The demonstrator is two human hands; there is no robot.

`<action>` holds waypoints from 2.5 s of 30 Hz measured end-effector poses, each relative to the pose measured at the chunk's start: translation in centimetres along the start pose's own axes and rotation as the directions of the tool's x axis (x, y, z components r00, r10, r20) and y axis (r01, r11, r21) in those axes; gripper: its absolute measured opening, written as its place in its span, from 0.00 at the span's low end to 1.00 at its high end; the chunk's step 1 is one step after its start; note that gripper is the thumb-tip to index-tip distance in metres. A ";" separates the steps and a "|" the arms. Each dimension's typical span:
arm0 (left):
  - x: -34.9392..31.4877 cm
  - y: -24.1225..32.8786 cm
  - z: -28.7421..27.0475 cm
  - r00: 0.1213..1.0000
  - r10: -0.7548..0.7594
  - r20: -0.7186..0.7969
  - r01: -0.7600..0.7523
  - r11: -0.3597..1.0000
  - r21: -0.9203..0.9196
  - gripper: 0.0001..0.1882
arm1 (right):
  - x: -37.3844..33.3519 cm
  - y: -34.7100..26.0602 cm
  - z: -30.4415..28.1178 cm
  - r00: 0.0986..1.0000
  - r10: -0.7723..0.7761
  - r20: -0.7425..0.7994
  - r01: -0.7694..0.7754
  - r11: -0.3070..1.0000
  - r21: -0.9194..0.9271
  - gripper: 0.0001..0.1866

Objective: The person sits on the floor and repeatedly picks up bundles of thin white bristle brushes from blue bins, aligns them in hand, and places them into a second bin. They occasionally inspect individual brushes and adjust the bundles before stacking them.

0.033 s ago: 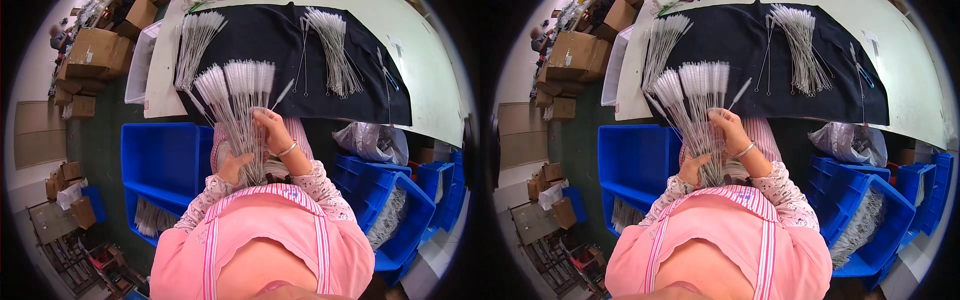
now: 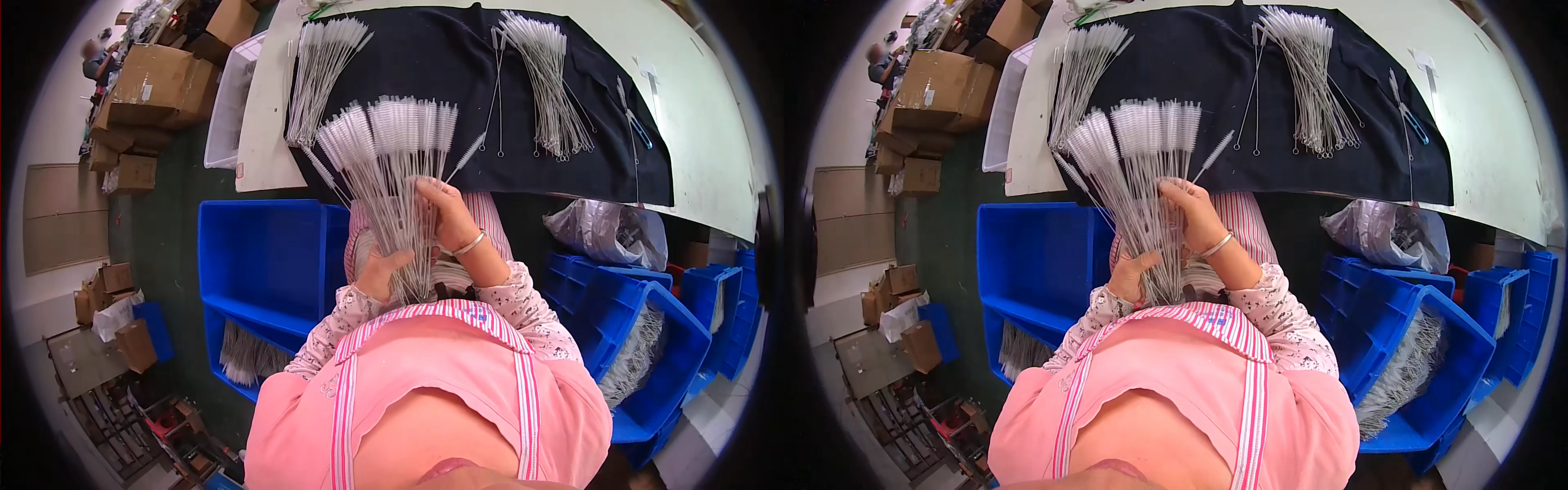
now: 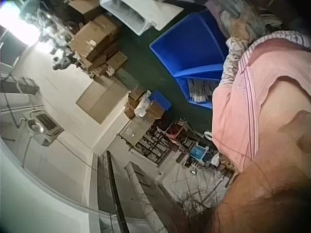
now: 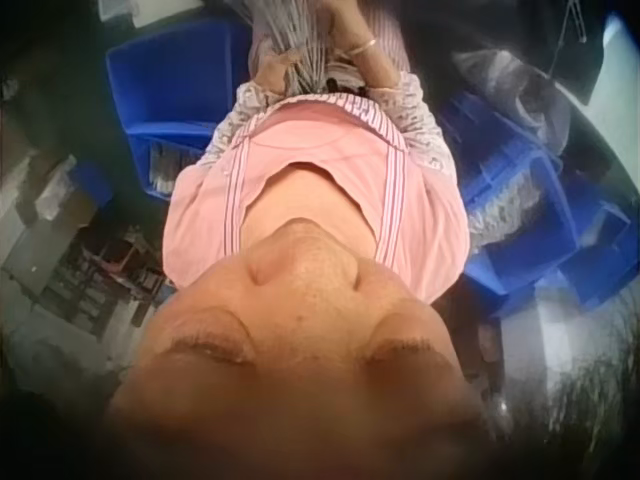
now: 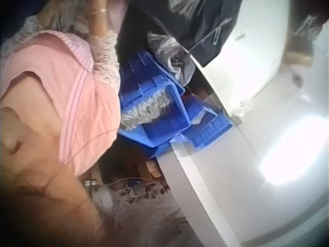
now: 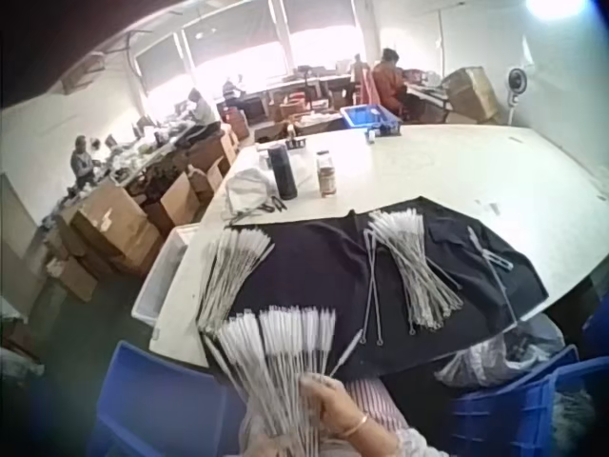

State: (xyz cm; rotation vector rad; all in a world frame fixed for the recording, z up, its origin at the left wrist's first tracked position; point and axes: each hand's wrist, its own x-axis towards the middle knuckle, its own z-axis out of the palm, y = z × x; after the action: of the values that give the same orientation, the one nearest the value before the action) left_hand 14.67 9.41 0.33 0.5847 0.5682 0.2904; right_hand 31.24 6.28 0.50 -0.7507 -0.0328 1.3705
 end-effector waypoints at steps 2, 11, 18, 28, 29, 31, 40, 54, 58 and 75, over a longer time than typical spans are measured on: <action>-0.1 -0.1 -0.4 1.000 0.012 0.020 -0.011 1.000 -0.015 0.26 | -0.1 0.0 0.0 0.996 0.083 0.016 -0.084 0.995 0.060 0.12; -0.3 0.2 0.5 1.000 0.030 0.003 -0.031 0.997 0.072 0.24 | 0.1 0.6 -0.7 0.994 -0.011 0.110 -0.010 0.983 0.183 0.23; 2.0 1.0 0.3 0.925 -0.203 0.321 0.047 0.900 0.434 0.22 | 1.0 -1.4 -0.1 0.818 0.118 0.562 -0.133 0.991 -0.014 0.49; 3.7 2.3 1.8 0.908 -0.312 0.281 0.285 0.949 0.135 0.10 | 0.8 -2.1 1.0 0.927 0.076 0.366 -0.022 0.988 -0.151 0.39; 3.6 3.2 2.1 0.940 -0.273 0.206 0.232 0.952 0.201 0.10 | 1.4 -1.6 0.5 0.960 0.006 0.278 0.026 0.994 -0.109 0.37; 4.0 6.4 2.6 0.981 -0.185 0.066 0.152 0.928 0.341 0.11 | 2.9 -0.7 -0.8 0.988 -0.136 0.076 0.139 0.990 -0.034 0.32; 13.5 24.9 -1.6 0.620 0.773 -0.133 0.364 -0.134 0.922 0.36 | 0.4 -1.4 -2.8 0.958 -0.255 -0.130 0.245 0.965 -0.089 0.25; 18.8 24.4 -5.5 0.653 0.676 -0.342 0.596 -0.179 0.783 0.45 | 0.3 -0.2 -0.3 0.967 -0.252 -0.040 0.229 0.924 -0.306 0.15; 19.9 26.4 -7.9 0.695 0.613 -0.374 0.600 -0.209 0.772 0.42 | 2.6 -1.7 3.8 0.986 -0.148 0.082 0.168 0.909 -0.380 0.15; 19.7 28.0 -15.8 0.785 0.428 -0.447 0.339 0.308 0.889 0.16 | 32.8 -1.3 10.9 0.945 0.327 -0.026 -0.306 0.853 -0.423 0.32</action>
State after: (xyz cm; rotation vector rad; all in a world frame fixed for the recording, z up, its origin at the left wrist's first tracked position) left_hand 18.65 46.86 -2.25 1.7750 1.4448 0.1571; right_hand 35.35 40.40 -3.50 -1.1246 -0.2620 1.7252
